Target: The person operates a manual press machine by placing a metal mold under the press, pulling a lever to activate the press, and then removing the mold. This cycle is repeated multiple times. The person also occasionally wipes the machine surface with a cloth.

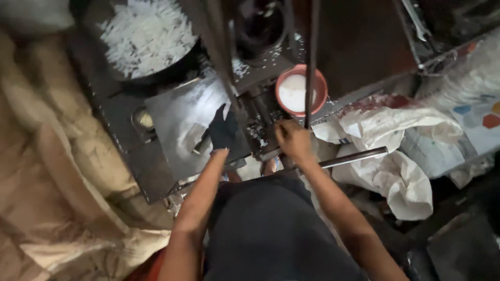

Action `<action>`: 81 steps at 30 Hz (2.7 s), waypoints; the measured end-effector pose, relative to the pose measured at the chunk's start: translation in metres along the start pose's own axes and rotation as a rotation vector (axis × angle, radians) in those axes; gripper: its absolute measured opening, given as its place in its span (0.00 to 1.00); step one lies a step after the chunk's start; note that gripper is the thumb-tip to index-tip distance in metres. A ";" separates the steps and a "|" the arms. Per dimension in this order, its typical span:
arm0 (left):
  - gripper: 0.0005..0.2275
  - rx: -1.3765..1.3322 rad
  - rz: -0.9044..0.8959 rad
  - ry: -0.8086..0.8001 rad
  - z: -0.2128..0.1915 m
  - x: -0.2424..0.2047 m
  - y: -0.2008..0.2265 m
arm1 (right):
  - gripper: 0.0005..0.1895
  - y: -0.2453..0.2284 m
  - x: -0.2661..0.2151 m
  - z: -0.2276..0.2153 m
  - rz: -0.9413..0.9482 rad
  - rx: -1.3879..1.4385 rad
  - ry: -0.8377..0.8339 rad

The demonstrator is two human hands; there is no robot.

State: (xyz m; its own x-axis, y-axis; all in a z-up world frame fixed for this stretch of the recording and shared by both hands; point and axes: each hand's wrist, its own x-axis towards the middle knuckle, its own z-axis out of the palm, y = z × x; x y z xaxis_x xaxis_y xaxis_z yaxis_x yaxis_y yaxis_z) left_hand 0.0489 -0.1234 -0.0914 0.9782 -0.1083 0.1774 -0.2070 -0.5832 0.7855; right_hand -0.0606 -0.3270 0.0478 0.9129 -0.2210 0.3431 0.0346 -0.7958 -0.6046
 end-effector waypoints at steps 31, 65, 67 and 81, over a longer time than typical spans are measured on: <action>0.49 -0.197 -0.080 -0.232 -0.139 -0.052 -0.082 | 0.08 0.009 -0.014 0.025 0.136 -0.204 -0.020; 0.35 0.505 0.251 -0.535 -0.116 0.027 0.050 | 0.07 0.007 -0.007 0.011 0.089 -0.012 0.019; 0.37 0.459 0.297 -0.555 -0.125 0.025 0.037 | 0.07 -0.002 -0.011 0.007 0.182 0.099 0.000; 0.18 -0.010 -0.125 -0.225 -0.131 0.004 -0.083 | 0.15 -0.076 -0.042 0.153 0.507 0.774 -0.498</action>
State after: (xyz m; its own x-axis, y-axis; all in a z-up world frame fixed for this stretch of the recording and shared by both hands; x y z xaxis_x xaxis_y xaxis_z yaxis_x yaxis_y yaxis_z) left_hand 0.0681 0.0303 -0.0785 0.9753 -0.2132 -0.0573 -0.0832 -0.5953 0.7992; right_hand -0.0398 -0.1715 -0.0307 0.9513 -0.0311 -0.3067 -0.3081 -0.0581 -0.9496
